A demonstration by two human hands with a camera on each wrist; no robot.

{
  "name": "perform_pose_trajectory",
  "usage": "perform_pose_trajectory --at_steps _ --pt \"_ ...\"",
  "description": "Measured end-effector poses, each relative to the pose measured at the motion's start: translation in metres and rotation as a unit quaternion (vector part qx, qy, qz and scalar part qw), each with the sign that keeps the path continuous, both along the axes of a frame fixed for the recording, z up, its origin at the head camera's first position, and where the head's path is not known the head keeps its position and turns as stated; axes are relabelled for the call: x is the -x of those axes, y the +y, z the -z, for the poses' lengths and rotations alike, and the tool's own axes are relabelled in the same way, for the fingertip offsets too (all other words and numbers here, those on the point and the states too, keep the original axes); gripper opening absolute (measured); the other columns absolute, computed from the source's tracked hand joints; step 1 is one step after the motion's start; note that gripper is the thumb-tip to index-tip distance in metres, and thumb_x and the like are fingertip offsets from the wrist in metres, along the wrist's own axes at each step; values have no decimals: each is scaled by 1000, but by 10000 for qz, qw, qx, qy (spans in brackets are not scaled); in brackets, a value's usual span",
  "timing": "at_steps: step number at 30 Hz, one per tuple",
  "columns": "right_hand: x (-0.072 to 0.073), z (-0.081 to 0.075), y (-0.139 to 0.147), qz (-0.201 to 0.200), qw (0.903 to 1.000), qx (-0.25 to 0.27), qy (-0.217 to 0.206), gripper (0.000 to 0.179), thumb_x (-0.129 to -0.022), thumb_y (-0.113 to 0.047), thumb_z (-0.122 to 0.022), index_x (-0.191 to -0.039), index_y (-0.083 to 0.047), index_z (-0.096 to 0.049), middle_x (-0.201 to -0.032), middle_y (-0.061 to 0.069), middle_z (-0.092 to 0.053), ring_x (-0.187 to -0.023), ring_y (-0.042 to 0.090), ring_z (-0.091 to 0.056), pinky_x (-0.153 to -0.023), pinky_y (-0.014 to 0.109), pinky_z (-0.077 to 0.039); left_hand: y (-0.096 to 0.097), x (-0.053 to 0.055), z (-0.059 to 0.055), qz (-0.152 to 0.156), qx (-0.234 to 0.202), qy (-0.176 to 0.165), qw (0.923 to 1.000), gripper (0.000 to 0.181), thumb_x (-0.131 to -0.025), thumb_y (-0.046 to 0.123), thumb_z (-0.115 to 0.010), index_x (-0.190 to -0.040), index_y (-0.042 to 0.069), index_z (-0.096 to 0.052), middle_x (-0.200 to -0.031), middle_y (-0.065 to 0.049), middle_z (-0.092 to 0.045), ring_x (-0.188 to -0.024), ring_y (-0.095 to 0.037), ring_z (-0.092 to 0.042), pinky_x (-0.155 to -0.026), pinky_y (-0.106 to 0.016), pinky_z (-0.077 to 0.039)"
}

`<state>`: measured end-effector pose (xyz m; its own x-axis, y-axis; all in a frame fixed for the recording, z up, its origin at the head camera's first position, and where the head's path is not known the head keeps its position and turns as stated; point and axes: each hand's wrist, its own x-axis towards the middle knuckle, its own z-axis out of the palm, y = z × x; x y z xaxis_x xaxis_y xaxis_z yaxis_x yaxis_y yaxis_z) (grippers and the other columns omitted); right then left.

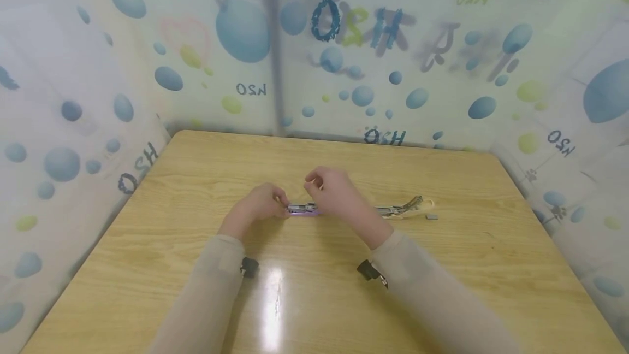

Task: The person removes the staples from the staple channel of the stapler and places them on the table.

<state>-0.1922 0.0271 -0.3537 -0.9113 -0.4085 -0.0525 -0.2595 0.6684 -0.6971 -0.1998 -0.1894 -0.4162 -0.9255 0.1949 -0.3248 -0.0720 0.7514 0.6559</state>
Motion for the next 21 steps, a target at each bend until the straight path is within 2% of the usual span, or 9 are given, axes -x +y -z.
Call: perform_pose_trajectory --at_steps 6,11,17,21 --pt "-5 13 -17 -7 9995 254 -175 27 -111 -17 -62 -130 0 -71 -101 13 -75 -66 13 -58 -56 23 -48 -2 1 3 -77 -38 -126 9999 13 -96 15 -84 -105 8 -77 -110 -6 -72 -97 -23 -55 -85 -38 -45" --pt "-7 29 -21 53 9983 370 -442 26 -111 -14 -61 -130 2 -70 -96 12 -75 -61 11 -58 -52 20 -44 -2 2 5 -53 -37 -93 9999 14 -95 16 -84 -105 9 -78 -115 -7 -73 -100 -24 -56 -89 -40 -46" --pt "-8 47 -24 56 9981 260 -552 29 -112 -11 -59 -133 6 -67 -100 15 -75 -61 11 -54 -53 20 -43 -1 2 3 -42 -44 -95 9999 18 -95 15 -85 -109 7 -78 -101 -5 -68 -92 -22 -54 -82 -35 -45" --pt "-9 57 -25 75 9978 137 -642 30 -111 -11 -59 -136 6 -65 -94 12 -73 -58 10 -52 -52 21 -42 -2 1 3 -28 -36 -50 10000 18 -95 15 -85 -108 6 -78 -102 -6 -68 -92 -22 -55 -81 -35 -45"
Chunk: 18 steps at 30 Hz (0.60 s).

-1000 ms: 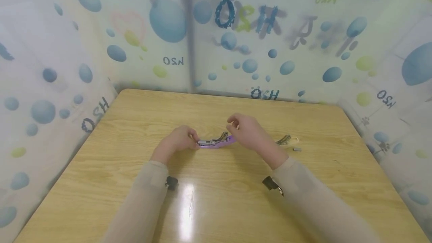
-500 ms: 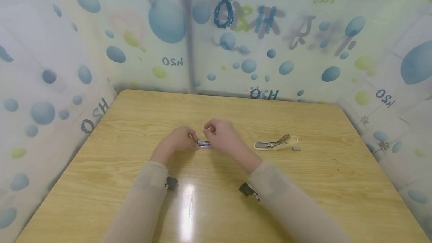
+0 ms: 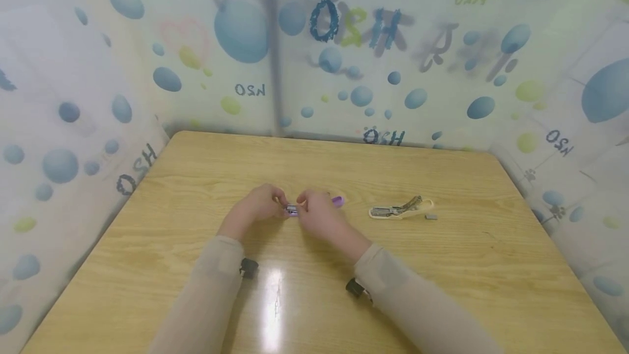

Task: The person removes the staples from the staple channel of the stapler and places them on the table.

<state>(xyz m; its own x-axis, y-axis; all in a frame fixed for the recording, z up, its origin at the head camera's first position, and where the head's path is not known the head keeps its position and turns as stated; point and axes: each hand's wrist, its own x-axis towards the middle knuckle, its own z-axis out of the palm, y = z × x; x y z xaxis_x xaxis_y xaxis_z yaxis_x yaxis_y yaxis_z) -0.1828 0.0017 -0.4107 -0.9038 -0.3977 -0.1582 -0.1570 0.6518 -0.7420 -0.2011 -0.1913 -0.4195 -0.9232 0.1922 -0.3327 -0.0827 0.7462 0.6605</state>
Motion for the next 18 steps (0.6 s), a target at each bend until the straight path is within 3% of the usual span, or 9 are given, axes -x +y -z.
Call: perform_pose_trajectory --at_steps 6,18 --pt "0 12 0 -50 9992 -341 203 30 -108 -10 -61 -134 5 -67 -80 5 -67 -53 8 -48 -48 20 -40 1 2 3 61 -4 145 9999 14 -94 14 -86 -103 6 -78 -102 -8 -71 -92 -22 -57 -80 -32 -46" --pt "-2 11 0 15 9992 -391 75 30 -109 -9 -58 -131 8 -69 -86 9 -71 -53 9 -50 -47 20 -39 0 0 1 86 -177 122 9997 13 -94 11 -84 -103 4 -77 -96 -6 -67 -86 -21 -55 -74 -32 -45"
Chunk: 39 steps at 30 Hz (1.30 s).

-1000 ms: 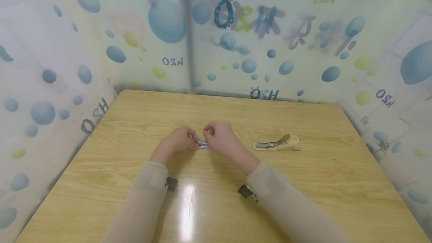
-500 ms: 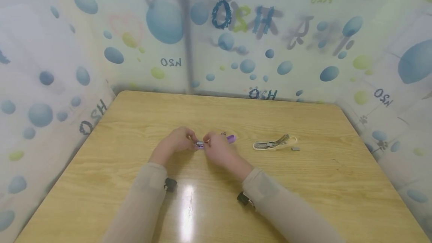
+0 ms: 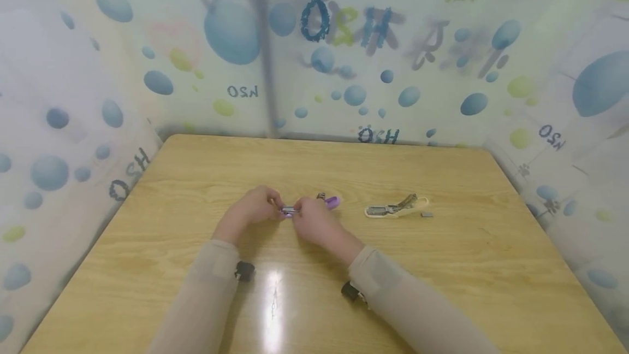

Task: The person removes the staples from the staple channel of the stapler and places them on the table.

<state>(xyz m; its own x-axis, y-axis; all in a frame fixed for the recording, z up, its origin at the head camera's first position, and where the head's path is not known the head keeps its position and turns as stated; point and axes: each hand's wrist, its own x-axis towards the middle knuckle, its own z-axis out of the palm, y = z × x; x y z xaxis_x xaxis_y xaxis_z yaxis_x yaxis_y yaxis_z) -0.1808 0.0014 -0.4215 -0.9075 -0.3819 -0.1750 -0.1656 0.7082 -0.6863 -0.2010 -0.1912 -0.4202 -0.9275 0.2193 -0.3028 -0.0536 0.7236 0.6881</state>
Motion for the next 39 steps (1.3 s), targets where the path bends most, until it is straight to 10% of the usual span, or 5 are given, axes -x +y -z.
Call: perform_pose_trajectory --at_steps 39 --pt "4 5 -8 532 9912 1103 -504 20 -111 -15 -63 -122 1 -68 -63 3 -67 -51 11 -59 -47 19 -45 2 1 2 85 142 91 9998 11 -94 12 -84 -97 5 -75 -97 -6 -70 -90 -22 -56 -78 -33 -44"
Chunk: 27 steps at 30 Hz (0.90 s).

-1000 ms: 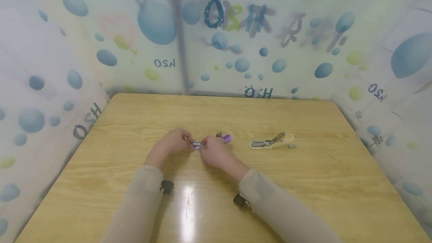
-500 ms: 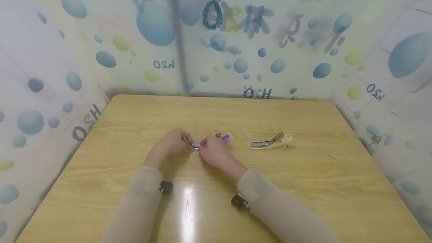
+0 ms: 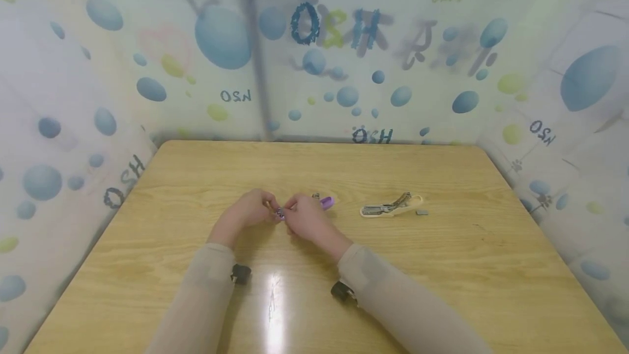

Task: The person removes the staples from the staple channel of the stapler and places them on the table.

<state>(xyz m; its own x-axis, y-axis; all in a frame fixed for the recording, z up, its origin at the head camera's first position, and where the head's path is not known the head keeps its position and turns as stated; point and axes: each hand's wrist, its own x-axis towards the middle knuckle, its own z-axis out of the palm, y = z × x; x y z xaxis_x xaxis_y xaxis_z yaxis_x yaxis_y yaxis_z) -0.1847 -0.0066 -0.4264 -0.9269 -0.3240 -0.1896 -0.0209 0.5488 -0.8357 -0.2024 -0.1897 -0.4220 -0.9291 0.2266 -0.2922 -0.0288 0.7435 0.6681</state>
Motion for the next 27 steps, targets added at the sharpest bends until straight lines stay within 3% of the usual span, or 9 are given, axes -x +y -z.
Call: perform_pose_trajectory --at_steps 6,13,19,27 --pt "-1 -2 -5 130 9996 226 -72 16 -110 -11 -62 -120 1 -67 -64 5 -68 -51 12 -61 -47 19 -46 -1 -1 -1 12 -11 37 10000 12 -93 13 -84 -97 6 -75 -97 -6 -70 -90 -23 -56 -79 -34 -44" --pt "-2 -1 -8 185 9990 390 -152 30 -110 -9 -63 -138 0 -58 -79 12 -75 -54 14 -63 -49 20 -49 -1 -1 -1 39 15 22 10000 13 -94 14 -84 -100 7 -75 -96 -5 -68 -90 -23 -55 -81 -36 -44" --pt "-2 0 -10 108 9990 400 -159 18 -111 -10 -62 -128 -3 -63 -83 11 -76 -54 14 -62 -48 20 -46 0 0 0 87 45 106 9999 11 -94 13 -84 -98 8 -75 -102 -8 -70 -93 -24 -56 -83 -36 -44" --pt "-5 -13 -12 135 9992 371 -32 21 -113 -17 -62 -127 -2 -65 -86 13 -75 -56 13 -63 -49 21 -49 1 0 -2 121 152 89 9998 14 -95 11 -82 -106 6 -77 -114 -14 -74 -98 -27 -60 -91 -44 -50"
